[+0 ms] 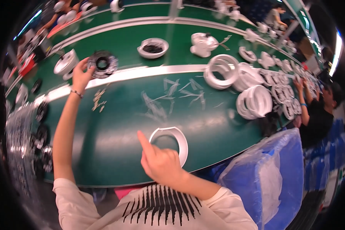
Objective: Assemble security cameras by inserting the camera core components into the white plastic housings on a factory assembly line.
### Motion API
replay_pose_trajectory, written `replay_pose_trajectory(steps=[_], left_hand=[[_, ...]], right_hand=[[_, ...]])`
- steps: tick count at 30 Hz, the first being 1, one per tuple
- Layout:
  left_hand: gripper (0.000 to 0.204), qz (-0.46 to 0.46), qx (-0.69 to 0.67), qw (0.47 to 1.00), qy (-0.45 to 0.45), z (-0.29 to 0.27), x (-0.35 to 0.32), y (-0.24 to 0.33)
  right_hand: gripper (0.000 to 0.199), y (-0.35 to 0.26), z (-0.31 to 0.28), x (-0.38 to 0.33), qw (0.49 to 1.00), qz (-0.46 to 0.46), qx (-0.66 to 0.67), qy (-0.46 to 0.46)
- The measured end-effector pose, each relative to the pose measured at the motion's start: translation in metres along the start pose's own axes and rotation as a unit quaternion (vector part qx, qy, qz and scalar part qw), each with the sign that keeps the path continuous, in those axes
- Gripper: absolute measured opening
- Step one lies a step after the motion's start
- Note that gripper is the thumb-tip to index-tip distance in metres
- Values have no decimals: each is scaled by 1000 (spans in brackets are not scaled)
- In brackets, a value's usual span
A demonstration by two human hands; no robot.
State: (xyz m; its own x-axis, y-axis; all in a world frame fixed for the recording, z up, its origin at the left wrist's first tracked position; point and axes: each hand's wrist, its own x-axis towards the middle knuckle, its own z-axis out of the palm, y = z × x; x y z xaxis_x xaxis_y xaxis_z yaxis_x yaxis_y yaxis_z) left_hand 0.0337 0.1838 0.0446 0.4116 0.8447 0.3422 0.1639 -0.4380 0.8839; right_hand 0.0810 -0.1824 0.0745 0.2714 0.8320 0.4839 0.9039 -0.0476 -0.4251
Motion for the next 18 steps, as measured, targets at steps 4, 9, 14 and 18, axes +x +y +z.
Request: replay_pose_trajectory(steps=[4, 9, 14, 18], left_hand=[[44, -37, -226, 973, -31, -5, -107, 24], [43, -29, -252, 967, 0, -34, -166, 13], [42, -35, -300, 953, -11, -31, -171, 21], [43, -29, -295, 954, -37, -32, -178, 24]], right_hand=[[60, 12, 44, 4, 993, 58, -23, -102], [64, 15, 44, 11, 990, 88, 41, -103], [111, 16, -6, 11, 967, 88, -74, -226], [113, 30, -7, 4, 951, 112, -23, -287]])
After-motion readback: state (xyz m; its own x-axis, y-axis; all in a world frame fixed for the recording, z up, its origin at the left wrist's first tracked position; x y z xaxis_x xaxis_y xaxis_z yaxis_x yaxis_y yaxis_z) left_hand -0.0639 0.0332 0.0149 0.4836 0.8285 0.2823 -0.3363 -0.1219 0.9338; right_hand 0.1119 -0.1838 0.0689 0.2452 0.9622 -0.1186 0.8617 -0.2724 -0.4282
